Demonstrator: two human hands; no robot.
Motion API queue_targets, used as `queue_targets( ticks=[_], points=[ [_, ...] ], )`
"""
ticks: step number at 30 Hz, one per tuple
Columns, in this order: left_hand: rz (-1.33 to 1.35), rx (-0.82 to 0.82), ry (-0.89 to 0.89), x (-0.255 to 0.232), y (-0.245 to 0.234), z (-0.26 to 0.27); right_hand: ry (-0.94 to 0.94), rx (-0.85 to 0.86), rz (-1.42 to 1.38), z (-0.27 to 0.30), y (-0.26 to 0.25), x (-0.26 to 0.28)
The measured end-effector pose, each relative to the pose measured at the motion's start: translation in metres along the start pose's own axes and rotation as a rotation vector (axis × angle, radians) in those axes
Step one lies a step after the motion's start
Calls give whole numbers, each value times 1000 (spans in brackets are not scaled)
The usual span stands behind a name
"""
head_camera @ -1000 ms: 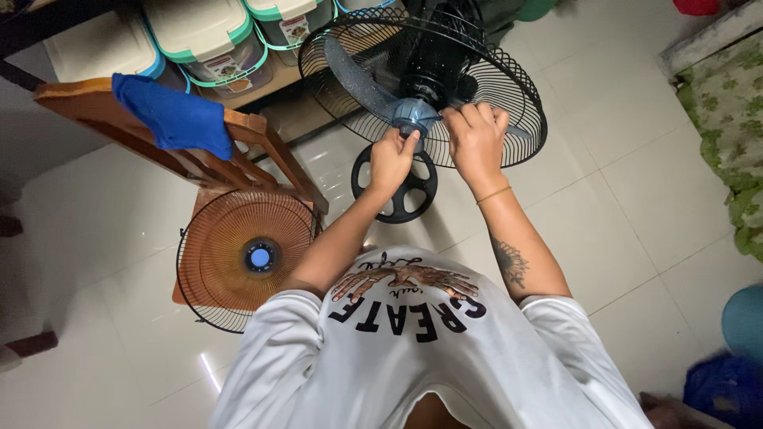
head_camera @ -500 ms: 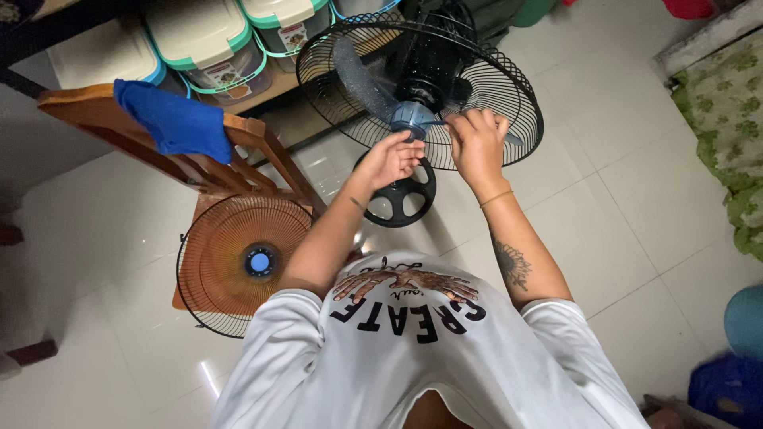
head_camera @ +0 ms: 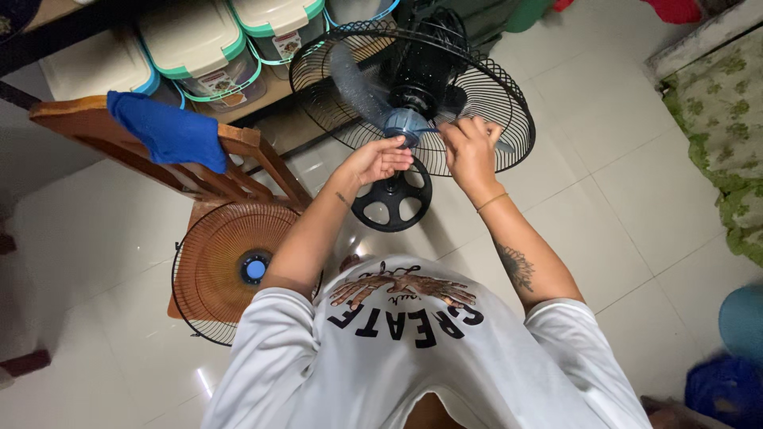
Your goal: The person disassembles a standing electric fan by hand. They remove the front grille, then the fan blades, and finally the rear grille, placing each part on the floor.
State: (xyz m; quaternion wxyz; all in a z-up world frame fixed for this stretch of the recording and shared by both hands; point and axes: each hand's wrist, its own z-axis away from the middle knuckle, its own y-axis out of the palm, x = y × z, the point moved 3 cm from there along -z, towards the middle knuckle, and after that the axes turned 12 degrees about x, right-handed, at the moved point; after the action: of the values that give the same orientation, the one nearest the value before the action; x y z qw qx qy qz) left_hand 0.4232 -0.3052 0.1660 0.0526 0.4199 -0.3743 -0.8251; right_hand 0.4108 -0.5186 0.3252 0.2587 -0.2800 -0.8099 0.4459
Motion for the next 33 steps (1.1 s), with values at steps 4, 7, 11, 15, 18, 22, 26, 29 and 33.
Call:
queue_targets(
  ticks=[4,7,11,15,18,22,26,29,33],
  points=[
    [-244,-181,22,-3,2,-2,-22,-22,26,-3,1,-1],
    [-463,-320,95,1,4,-6,-77,29,98,-5,0,-2],
    [-601,-365,202,7,8,-9,-82,32,78,-4,-7,0],
    [-201,-172,80,17,9,-1,-70,19,72,-4,-10,0],
    [-61,2,78,16,12,6,-62,14,61,-4,-9,1],
    [-158,-139,103,12,16,6,-65,12,64,-5,-10,2],
    [-834,-588,183,14,17,5,-62,21,82,-3,-9,5],
    [-960,-744,401,23,20,2,-61,15,75,-2,-8,6],
    [-282,-429,203,35,8,-11,-57,9,67,-3,-8,4]
  ],
)
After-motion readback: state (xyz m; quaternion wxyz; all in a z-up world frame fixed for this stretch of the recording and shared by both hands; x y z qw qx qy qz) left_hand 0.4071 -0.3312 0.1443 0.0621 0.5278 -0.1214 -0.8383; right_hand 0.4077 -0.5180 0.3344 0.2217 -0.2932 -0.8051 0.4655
